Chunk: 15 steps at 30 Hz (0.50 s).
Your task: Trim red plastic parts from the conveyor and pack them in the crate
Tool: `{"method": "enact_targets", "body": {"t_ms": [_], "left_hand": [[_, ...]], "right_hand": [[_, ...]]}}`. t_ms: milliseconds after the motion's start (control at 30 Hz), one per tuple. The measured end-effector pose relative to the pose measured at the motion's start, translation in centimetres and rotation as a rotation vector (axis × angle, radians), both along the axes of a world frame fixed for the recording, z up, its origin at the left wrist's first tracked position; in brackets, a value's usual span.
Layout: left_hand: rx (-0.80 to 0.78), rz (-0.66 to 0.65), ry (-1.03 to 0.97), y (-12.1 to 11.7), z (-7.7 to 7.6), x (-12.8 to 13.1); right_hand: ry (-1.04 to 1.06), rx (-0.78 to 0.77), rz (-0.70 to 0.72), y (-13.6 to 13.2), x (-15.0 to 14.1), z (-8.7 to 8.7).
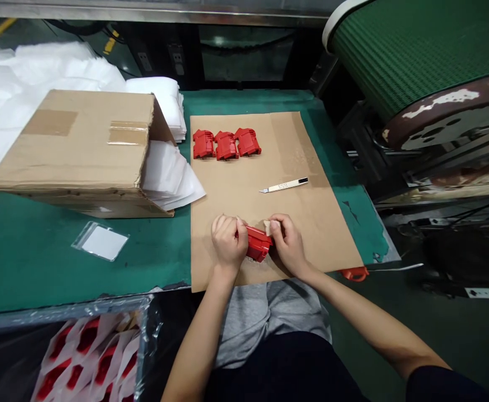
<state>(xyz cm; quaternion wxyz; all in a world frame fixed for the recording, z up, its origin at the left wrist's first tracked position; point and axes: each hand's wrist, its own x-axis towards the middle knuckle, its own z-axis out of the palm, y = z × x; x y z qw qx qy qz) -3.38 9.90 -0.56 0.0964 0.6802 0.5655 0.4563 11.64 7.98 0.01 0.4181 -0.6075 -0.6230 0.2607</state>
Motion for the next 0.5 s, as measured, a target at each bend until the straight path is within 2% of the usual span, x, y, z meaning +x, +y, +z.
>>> {"method": "enact_targets", "body": {"t_ms": [67,167,367,433,500], "left_hand": [[0.005,-0.004,0.002,0.0,0.0,0.0],[0.001,-0.009,0.003,0.0,0.0,0.0],[-0.023,-0.002,0.009,-0.1,-0.1,0.0],[-0.029,-0.002,0.011,-0.1,-0.2,0.0],[-0.037,-0.002,0.015,-0.1,-0.3,0.0]], "right_hand": [[-0.074,0.004,0.0,-0.8,1.0,0.1],[-0.151,-0.108,0.101,-1.2,2.4,0.7],[-0.215,-0.399,0.495,2.3,3.9,2.5],[-0.221,-0.455,0.635,3.5,4.3,2.9],[-0.256,-0.484,0.713,4.2,4.7,3.2]]}}
